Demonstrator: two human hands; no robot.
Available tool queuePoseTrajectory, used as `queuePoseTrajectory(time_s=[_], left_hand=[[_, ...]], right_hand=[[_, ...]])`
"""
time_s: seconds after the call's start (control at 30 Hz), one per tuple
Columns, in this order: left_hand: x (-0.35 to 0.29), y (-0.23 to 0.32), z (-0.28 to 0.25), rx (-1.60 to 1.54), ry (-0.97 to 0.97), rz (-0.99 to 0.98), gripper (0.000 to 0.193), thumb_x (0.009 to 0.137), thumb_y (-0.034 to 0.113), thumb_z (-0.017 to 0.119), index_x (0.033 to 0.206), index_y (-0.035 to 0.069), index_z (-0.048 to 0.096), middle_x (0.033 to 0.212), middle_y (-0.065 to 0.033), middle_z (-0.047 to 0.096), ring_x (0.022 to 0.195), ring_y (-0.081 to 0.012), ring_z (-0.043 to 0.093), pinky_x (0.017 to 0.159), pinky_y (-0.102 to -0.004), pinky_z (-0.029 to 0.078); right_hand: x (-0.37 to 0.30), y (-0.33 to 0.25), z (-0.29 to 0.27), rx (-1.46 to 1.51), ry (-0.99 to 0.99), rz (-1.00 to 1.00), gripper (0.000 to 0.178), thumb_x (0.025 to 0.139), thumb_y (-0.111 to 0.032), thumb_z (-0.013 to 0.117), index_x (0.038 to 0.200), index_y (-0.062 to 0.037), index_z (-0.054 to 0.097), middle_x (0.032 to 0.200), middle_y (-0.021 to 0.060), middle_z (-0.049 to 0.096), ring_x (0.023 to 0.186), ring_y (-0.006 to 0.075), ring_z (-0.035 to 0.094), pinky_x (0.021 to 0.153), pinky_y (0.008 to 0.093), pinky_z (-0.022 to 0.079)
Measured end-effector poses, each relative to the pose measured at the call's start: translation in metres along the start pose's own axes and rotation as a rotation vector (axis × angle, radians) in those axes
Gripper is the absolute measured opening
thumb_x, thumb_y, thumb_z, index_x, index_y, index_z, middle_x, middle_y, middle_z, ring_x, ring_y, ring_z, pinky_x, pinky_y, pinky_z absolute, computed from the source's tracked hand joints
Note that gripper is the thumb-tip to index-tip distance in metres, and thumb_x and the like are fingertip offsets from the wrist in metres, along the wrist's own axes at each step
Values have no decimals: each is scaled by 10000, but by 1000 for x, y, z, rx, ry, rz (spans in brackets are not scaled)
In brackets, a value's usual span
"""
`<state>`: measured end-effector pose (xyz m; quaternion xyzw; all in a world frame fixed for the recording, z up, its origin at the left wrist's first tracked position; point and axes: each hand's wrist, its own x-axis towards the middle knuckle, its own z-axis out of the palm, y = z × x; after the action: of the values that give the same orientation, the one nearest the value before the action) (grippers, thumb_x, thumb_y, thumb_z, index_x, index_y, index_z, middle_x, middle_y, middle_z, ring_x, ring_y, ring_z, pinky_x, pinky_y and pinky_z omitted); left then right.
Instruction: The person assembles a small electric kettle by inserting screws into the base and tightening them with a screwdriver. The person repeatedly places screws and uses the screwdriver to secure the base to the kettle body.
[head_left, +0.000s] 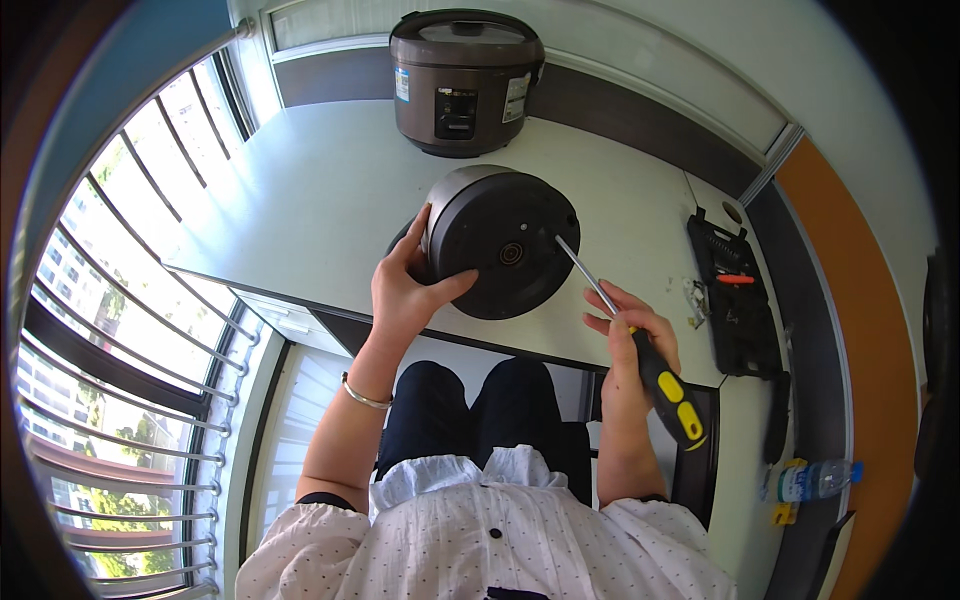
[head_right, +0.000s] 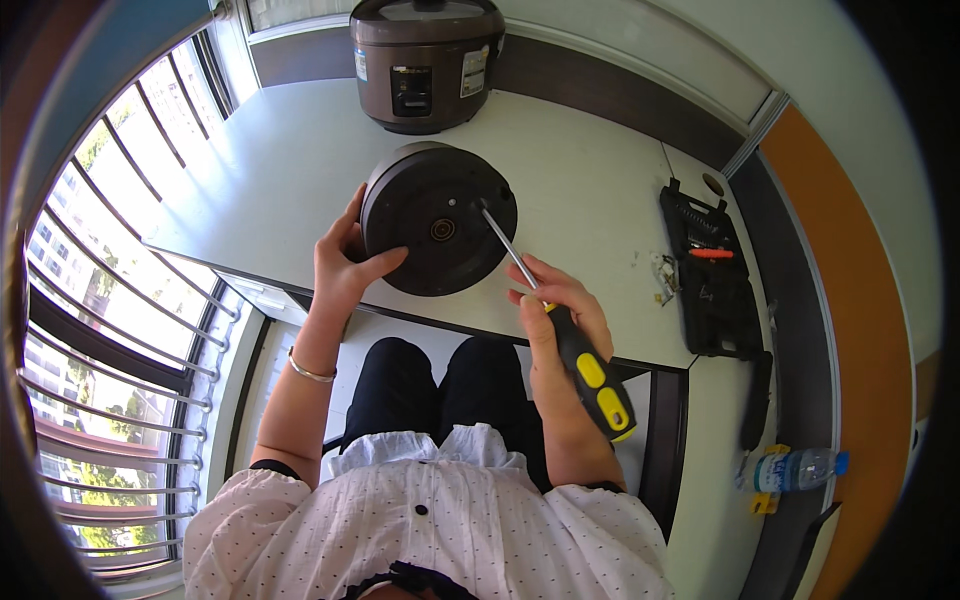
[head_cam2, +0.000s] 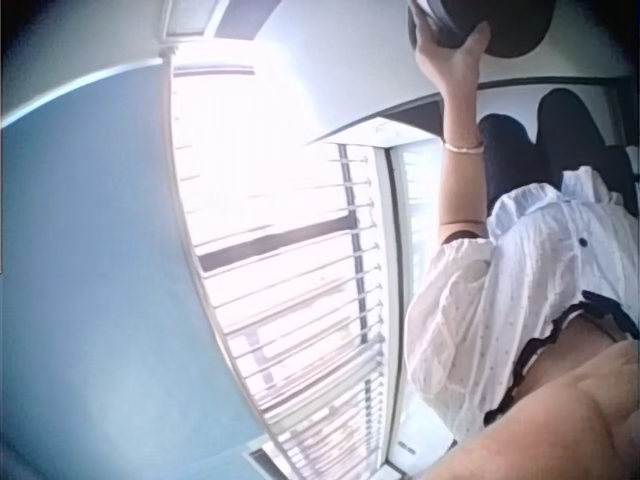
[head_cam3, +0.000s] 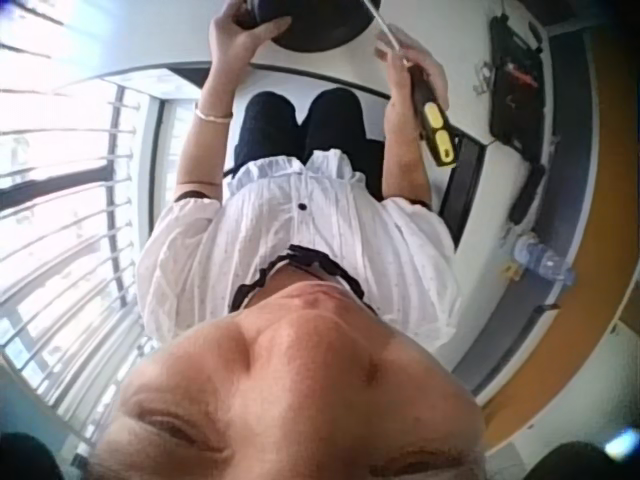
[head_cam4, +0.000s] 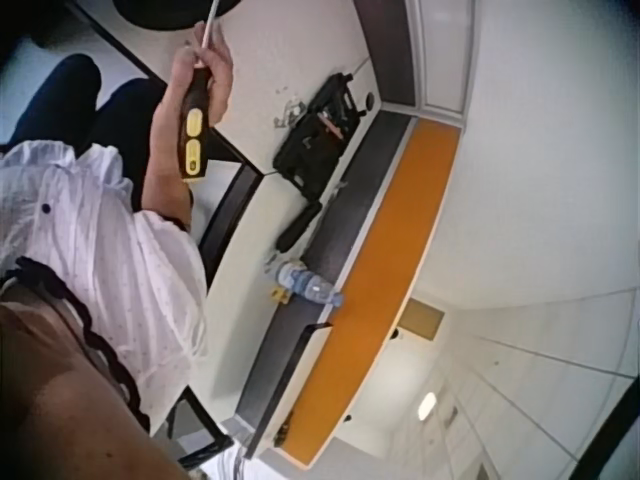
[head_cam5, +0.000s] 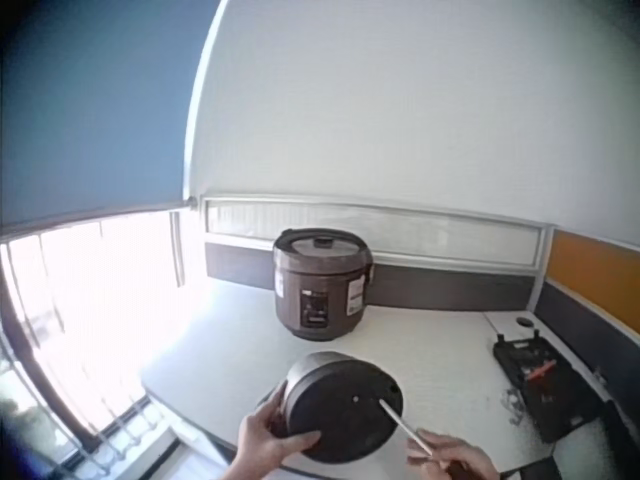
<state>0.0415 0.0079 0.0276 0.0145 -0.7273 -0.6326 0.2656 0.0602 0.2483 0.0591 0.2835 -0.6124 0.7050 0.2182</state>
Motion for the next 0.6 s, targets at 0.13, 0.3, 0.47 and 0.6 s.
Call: queuePoseTrajectory(time_s=[0.13,0.3,0.47,0.6], left_hand=[[0,3,0,-9,0,-14,874,623,169,802,1401,10,438,732,-9,617,662,-77,548,690,-207,445],[2,0,-1,30,-5,-30,869,622,161,801,1397,4,441,704,6,583,631,-63,506,660,-198,429],[1,3,0,41,-1,-24,871,623,152,805,1397,-4,438,711,4,585,631,-60,505,658,-199,431],[0,9,1,4,-12,-30,868,627,146,805,1399,0,437,738,-8,610,655,-65,529,678,-200,439]], right_hand=[[2,-9,-11,-53,-35,27,98,917,-81,572,957,6,555,1152,213,569,960,289,649,815,362,562],[1,-13,-7,70,-85,-4,67,878,-10,609,921,15,564,1166,201,579,997,292,649,859,350,548],[5,-5,6,25,-135,-98,118,848,-18,668,907,25,575,1148,214,598,1002,294,658,864,358,549],[4,-1,9,23,-126,-72,129,843,-30,684,890,29,579,1137,213,604,988,295,665,855,356,554]])
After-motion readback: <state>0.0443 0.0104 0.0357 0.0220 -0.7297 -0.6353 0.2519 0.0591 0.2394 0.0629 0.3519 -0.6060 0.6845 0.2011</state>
